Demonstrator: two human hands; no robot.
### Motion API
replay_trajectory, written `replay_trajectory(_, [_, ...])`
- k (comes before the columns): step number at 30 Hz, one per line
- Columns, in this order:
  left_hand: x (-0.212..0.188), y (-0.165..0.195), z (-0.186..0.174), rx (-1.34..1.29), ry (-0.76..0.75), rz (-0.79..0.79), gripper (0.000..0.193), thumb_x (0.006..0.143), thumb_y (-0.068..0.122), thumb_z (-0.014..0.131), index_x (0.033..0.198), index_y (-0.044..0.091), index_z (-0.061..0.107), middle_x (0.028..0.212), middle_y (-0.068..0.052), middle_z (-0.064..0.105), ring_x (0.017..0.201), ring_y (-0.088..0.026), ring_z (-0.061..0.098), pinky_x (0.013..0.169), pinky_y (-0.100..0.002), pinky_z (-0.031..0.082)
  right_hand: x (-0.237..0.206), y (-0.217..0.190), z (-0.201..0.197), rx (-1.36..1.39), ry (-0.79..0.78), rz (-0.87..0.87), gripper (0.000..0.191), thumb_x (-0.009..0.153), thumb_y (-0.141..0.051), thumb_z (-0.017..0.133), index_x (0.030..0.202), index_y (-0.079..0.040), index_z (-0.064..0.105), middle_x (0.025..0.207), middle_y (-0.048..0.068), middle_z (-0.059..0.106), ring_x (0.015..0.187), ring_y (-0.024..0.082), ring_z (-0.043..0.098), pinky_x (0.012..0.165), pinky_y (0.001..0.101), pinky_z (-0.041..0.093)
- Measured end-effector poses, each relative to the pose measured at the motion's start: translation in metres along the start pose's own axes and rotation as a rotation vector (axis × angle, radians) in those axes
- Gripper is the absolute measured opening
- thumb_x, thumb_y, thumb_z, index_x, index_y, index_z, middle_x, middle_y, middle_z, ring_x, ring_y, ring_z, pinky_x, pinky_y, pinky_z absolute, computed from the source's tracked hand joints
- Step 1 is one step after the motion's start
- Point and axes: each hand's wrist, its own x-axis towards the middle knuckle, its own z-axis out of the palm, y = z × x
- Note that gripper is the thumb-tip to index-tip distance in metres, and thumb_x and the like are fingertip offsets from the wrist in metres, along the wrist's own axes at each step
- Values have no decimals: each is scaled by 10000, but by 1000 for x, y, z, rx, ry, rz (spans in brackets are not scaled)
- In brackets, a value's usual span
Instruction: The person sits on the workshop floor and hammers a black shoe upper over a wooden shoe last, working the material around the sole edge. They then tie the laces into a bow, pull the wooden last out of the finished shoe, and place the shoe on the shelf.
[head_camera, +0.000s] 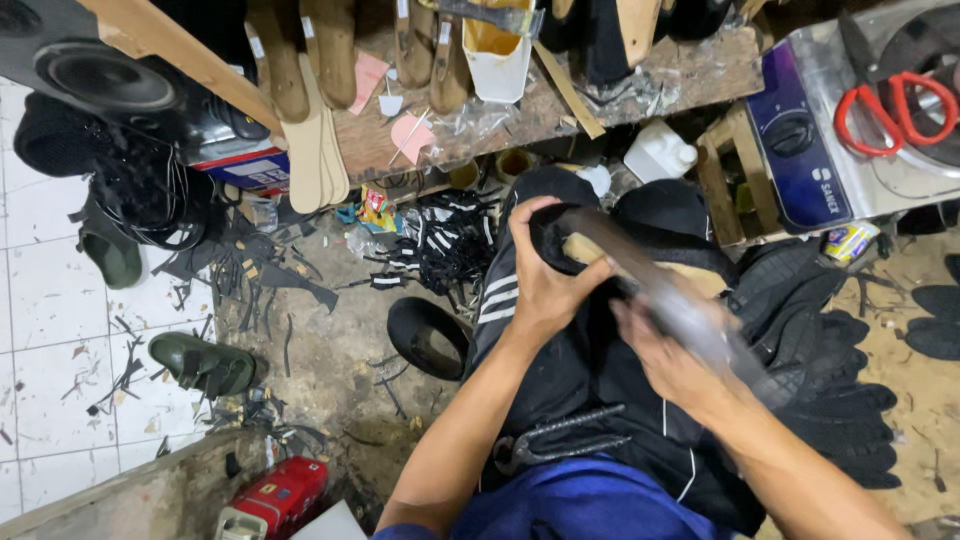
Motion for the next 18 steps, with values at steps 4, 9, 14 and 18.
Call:
replay_trajectory(4, [1,-3,5,151,20,162,853,728,118,933,1387,28,400,1264,-128,517,1182,-221,563,1062,-355,480,-9,-32,0,873,438,1011,188,969,-180,663,1029,-5,635,807,84,675,689,188,643,611,306,528])
replay_trajectory(9, [-6,-1,5,-79,-30,-6,845,785,141,908,1412,25,352,1201,-87,550,1084,-172,615,984,-313,542,-14,-30,14,1224,750,1039,122,884,-193,695,865,-89,635,729,46,651,613,133,650,554,294,511])
replay_trajectory(14, [-1,-4,4,-172,-70,-46,813,792,125,841,1431,32,347,1185,-91,570,1055,-177,625,953,-311,549,16,35,-52,1289,560,992,186,891,-181,736,965,-36,646,765,95,629,656,165,635,618,351,517])
replay_trajectory(18, [-7,-5,10,27,-33,-31,883,733,113,930,1396,38,353,1214,-122,576,1112,-213,627,987,-337,538,12,91,-96,1393,280,1134,280,974,-209,664,1200,-47,692,630,120,594,512,231,570,485,400,484])
